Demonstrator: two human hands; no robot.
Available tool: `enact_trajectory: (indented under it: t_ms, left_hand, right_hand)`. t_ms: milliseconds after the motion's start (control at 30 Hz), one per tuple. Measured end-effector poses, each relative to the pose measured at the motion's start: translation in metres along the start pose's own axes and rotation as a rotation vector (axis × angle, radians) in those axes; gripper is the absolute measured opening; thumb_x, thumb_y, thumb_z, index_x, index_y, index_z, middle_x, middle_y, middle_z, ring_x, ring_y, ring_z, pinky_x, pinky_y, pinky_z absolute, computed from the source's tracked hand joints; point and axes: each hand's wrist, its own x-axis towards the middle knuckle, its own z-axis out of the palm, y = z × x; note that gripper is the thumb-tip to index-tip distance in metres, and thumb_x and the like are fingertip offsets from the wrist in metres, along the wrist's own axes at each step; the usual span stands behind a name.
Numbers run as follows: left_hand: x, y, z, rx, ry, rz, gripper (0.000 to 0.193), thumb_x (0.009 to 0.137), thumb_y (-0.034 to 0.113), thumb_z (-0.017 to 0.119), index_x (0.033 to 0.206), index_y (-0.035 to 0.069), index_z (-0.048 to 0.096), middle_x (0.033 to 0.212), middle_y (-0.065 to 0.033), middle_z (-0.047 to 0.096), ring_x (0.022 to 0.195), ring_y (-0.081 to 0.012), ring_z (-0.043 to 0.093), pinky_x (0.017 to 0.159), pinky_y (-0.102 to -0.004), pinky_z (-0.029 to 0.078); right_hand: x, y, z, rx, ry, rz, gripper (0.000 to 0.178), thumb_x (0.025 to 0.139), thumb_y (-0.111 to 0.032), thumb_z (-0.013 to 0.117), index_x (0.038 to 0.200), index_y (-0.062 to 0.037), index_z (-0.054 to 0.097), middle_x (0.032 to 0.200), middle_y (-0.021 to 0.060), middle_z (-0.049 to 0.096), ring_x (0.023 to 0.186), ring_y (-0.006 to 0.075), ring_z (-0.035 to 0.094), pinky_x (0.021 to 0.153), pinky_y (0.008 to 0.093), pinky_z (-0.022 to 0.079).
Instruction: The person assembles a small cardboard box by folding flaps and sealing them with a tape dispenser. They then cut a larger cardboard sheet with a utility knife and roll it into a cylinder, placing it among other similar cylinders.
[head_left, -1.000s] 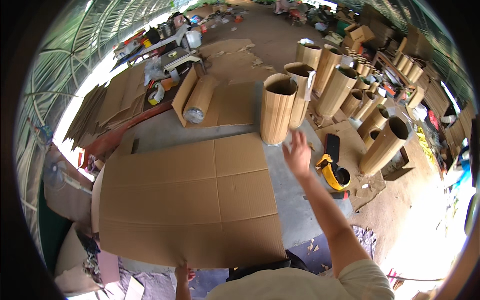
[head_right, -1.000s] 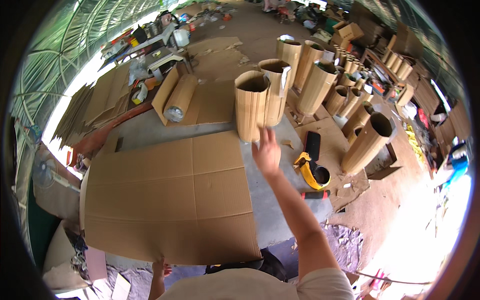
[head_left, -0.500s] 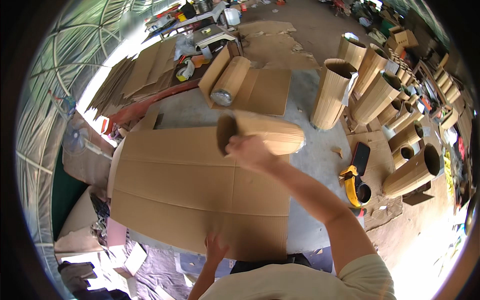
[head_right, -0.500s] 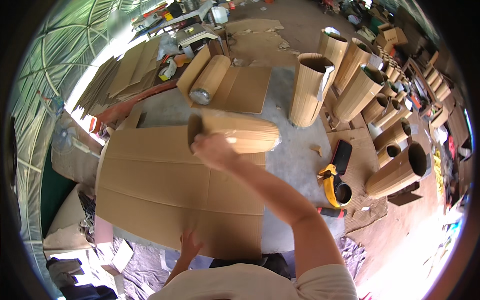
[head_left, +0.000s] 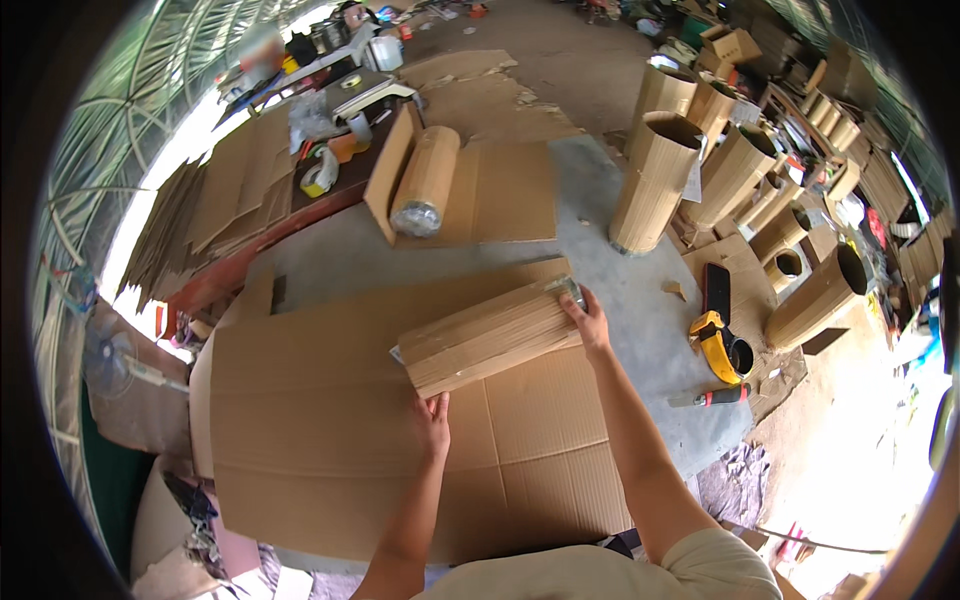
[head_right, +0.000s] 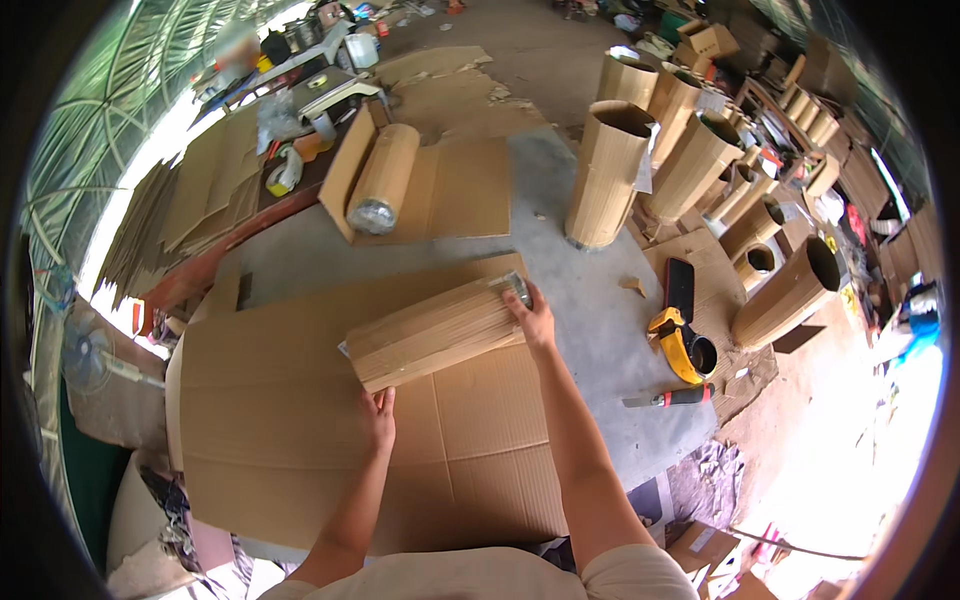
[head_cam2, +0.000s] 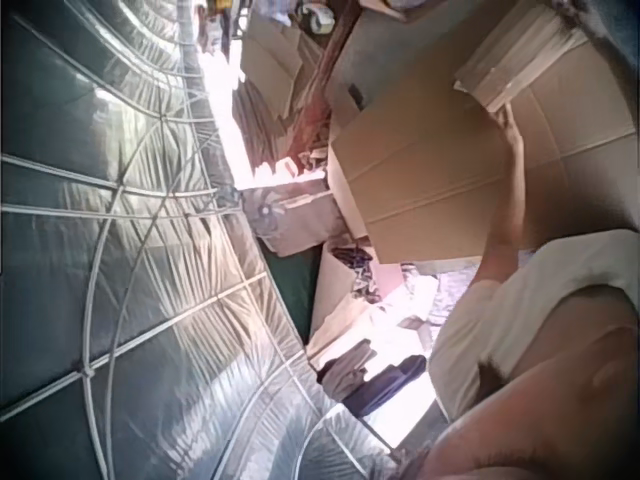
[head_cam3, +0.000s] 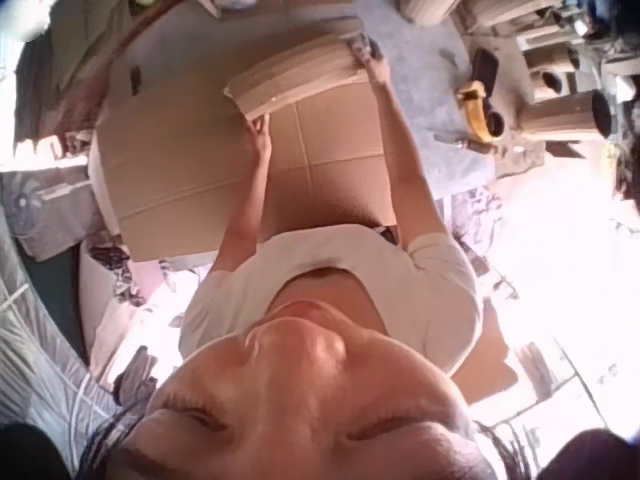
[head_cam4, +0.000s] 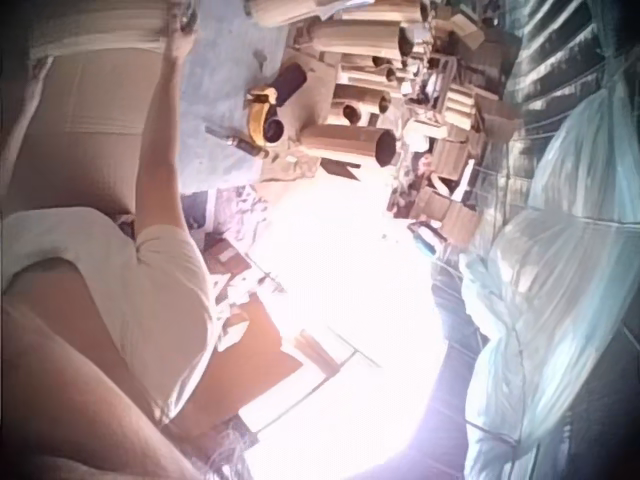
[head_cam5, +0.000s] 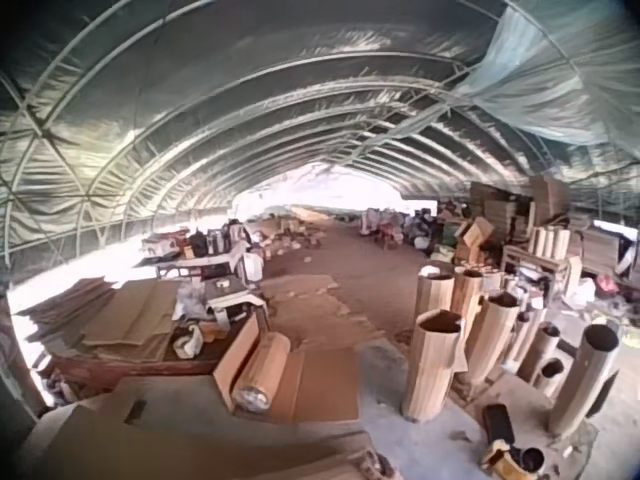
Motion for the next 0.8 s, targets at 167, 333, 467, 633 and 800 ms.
enact_trajectory:
  t_ms: [167,333,467,633,800]
  left_hand:
    - [0.053,-0.014,0.032,-0.168,0.105,0.165,0.034,0.088,0.020,0.055,0.112,-0.002,0.043,0.097,-0.0073,0.053,0.088,-0.0151,0.051,0.080,-0.0279,0.041]
    - [0.105,-0.024,0.035,0.047,0.171,0.206,0.033,0.089,0.017,0.050,0.114,-0.004,0.041,0.101,-0.0091,0.054,0.091,-0.0180,0.052,0.083,-0.0295,0.040]
    - [0.119,-0.015,0.056,0.119,0.167,0.159,0.037,0.090,0.012,0.046,0.122,-0.004,0.037,0.114,-0.0132,0.050,0.105,-0.0209,0.049,0.092,-0.0338,0.037]
    - [0.120,-0.028,0.048,0.133,0.092,0.201,0.048,0.092,0.017,0.045,0.131,-0.002,0.025,0.128,-0.0151,0.039,0.115,-0.0229,0.042,0.097,-0.0353,0.036]
    - [0.115,-0.014,0.055,0.154,0.114,0.143,0.054,0.093,0.022,0.044,0.134,-0.002,0.019,0.136,-0.0162,0.029,0.121,-0.0237,0.035,0.100,-0.0366,0.031]
  right_hand:
    - [-0.001,0.024,0.010,0.461,0.079,-0.005,0.073,0.069,-0.038,0.073,0.125,-0.0012,0.045,0.115,0.0099,0.055,0.105,0.0185,0.049,0.086,0.0298,0.039]
    - [0.028,0.025,0.045,0.545,0.188,-0.082,0.065,0.068,-0.034,0.075,0.118,-0.0004,0.052,0.113,0.0130,0.054,0.107,0.0223,0.049,0.093,0.0330,0.037]
    - [0.059,0.050,0.044,0.514,0.309,-0.190,0.059,0.067,-0.033,0.075,0.112,-0.0011,0.053,0.113,0.0149,0.053,0.101,0.0258,0.049,0.089,0.0362,0.039]
    - [0.058,0.044,0.036,0.500,0.295,-0.179,0.060,0.064,-0.033,0.077,0.109,-0.0021,0.054,0.117,0.0181,0.052,0.105,0.0289,0.047,0.091,0.0385,0.038]
    - [0.055,0.042,0.033,0.631,0.264,-0.129,0.061,0.061,-0.029,0.081,0.110,-0.0031,0.053,0.119,0.0147,0.047,0.104,0.0236,0.049,0.086,0.0351,0.043]
